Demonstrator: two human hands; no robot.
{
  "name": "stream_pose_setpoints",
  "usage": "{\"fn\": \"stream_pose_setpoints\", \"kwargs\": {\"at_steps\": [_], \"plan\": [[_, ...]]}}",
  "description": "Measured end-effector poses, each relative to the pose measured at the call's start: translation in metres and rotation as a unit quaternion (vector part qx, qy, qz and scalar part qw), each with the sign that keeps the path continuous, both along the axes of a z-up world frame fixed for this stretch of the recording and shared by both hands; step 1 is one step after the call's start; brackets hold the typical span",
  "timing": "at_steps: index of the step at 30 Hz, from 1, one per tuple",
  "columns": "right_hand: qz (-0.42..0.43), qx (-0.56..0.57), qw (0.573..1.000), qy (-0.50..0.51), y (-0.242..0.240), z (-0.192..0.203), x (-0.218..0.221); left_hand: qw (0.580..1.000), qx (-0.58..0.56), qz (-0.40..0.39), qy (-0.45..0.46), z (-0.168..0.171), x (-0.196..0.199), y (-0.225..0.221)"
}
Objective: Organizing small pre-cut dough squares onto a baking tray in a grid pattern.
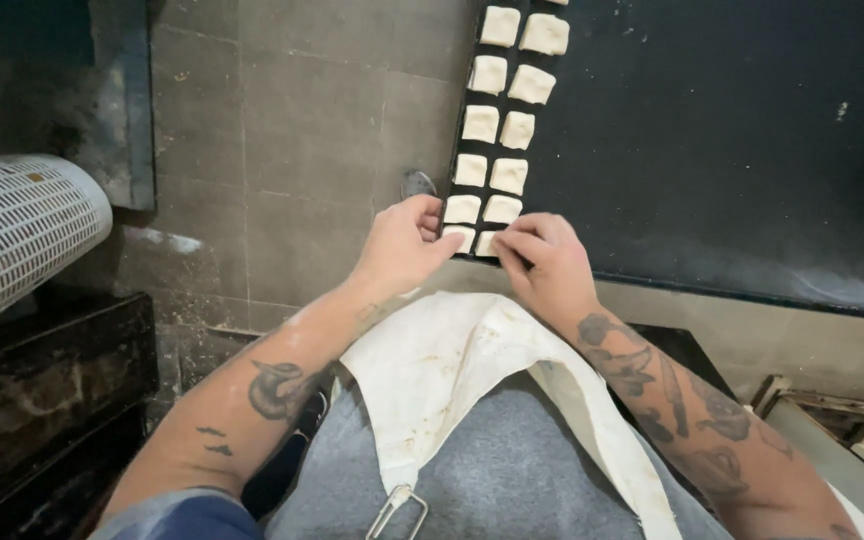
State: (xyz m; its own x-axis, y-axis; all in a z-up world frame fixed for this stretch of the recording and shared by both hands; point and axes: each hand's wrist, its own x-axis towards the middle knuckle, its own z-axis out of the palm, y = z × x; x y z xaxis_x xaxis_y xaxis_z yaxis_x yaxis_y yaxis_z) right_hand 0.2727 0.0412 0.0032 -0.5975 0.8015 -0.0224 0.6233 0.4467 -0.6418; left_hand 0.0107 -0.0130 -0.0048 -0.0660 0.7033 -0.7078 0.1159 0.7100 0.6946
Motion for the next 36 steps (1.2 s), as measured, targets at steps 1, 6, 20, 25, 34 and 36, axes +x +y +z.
{"fn": "stream_pose_setpoints", "kwargs": {"at_steps": [1, 6, 20, 25, 34, 36], "plan": [[-0.005, 0.010, 1.000, 0.004, 0.004, 0.003, 0.000, 1.000, 0.000, -0.010, 0.005, 0.006, 0.001, 0.003], [-0.012, 0.027, 1.000, 0.007, 0.022, 0.003, -0.014, 1.000, -0.005, 0.009, -0.002, 0.023, -0.011, 0.026], [0.039, -0.022, 0.999, 0.012, 0.027, -0.003, -0.002, 0.995, 0.069, -0.018, 0.074, -0.001, -0.015, 0.072], [0.061, 0.011, 0.998, 0.019, 0.043, 0.015, -0.010, 0.994, 0.060, -0.039, 0.083, 0.027, -0.018, 0.081], [-0.099, -0.113, 0.984, 0.092, 0.096, 0.041, 0.048, 0.885, 0.384, 0.017, 0.265, 0.040, -0.002, 0.142], [-0.162, -0.130, 0.972, 0.112, 0.140, 0.049, 0.072, 0.863, 0.437, -0.027, 0.251, 0.051, 0.006, 0.190]]}}
